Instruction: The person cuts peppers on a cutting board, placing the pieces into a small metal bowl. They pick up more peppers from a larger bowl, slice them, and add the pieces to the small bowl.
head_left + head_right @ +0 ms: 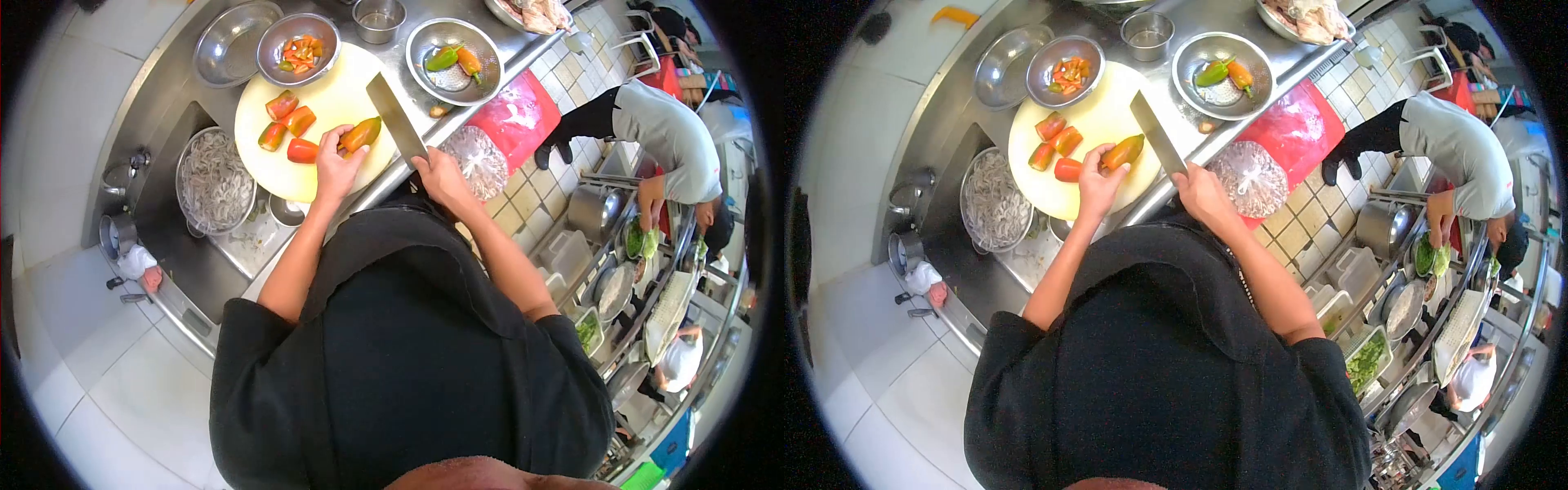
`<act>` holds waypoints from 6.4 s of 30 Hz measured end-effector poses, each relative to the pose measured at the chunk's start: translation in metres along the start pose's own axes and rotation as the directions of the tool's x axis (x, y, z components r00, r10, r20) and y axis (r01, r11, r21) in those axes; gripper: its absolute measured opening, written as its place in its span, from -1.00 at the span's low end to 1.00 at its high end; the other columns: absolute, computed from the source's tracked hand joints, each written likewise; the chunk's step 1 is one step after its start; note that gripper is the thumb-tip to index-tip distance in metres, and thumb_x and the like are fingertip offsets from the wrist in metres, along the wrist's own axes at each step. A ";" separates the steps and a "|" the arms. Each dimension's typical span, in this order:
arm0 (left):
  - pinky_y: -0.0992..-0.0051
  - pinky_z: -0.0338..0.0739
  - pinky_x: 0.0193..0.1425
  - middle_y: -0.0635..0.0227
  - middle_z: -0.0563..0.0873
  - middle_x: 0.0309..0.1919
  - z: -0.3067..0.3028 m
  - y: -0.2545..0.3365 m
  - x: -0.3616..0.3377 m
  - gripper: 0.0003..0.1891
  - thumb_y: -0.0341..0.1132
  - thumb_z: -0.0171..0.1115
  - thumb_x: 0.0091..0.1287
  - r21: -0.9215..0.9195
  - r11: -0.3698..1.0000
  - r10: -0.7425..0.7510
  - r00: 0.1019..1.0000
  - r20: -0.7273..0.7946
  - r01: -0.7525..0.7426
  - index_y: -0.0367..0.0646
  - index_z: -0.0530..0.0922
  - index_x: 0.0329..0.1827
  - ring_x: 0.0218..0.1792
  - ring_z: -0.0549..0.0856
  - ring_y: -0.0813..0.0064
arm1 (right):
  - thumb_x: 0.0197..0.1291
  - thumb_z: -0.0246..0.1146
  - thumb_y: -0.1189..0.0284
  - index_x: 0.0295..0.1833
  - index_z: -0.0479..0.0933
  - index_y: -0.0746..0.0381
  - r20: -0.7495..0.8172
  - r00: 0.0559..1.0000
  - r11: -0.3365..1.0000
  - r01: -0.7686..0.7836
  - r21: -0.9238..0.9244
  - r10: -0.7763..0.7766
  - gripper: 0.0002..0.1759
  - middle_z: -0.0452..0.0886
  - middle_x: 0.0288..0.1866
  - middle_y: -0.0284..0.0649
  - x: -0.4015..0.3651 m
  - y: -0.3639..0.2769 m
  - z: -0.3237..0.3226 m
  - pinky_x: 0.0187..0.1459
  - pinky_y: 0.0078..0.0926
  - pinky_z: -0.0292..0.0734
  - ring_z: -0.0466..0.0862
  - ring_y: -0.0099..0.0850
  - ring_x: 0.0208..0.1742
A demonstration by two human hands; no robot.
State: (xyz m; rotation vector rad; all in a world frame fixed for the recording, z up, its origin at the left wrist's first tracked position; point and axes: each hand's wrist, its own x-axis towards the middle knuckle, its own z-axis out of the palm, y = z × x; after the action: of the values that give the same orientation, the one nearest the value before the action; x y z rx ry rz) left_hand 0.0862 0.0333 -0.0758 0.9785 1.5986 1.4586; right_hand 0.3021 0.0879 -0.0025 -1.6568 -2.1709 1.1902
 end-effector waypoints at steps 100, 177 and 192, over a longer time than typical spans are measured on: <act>0.25 0.66 -0.08 -0.04 0.79 -0.27 0.001 -0.002 0.016 -0.83 -0.38 0.33 0.29 0.467 0.875 0.092 0.991 0.100 -0.128 -0.31 0.75 -0.20 -0.23 0.80 0.09 | 0.46 0.21 0.30 -0.12 0.54 0.31 -0.010 0.987 0.919 0.144 -0.366 -0.159 -0.74 0.70 -0.37 0.24 -0.053 -0.018 0.000 -0.17 0.22 0.62 0.74 0.24 -0.27; -0.16 0.13 0.67 -0.10 0.45 0.50 0.068 -0.022 0.025 -0.50 -0.33 0.19 0.48 0.647 0.684 0.274 0.941 0.199 -0.336 -0.36 0.47 0.44 0.58 0.30 -0.22 | 0.55 0.23 0.25 -0.15 0.42 0.21 0.477 0.863 0.748 -0.426 0.509 0.168 -0.73 0.42 -0.59 -0.39 0.012 0.082 -0.046 -0.65 -0.44 0.43 0.44 -0.53 -0.69; 0.01 0.25 0.65 -0.15 0.59 0.35 0.053 0.034 0.078 -0.58 -0.52 0.06 0.46 0.659 0.638 0.548 0.836 -0.024 -0.399 -0.37 0.55 0.35 0.48 0.46 -0.17 | 0.55 0.19 0.29 -0.09 0.46 0.30 0.580 0.813 0.801 -0.309 0.512 -0.057 -0.73 0.43 -0.63 -0.39 0.036 -0.008 -0.057 -0.64 -0.45 0.48 0.48 -0.53 -0.71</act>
State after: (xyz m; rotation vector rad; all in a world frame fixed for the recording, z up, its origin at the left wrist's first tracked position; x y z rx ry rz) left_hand 0.1025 0.1289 -0.0487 1.8011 2.1897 1.4051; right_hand 0.3148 0.1463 0.0288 -1.2778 -1.6269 2.3661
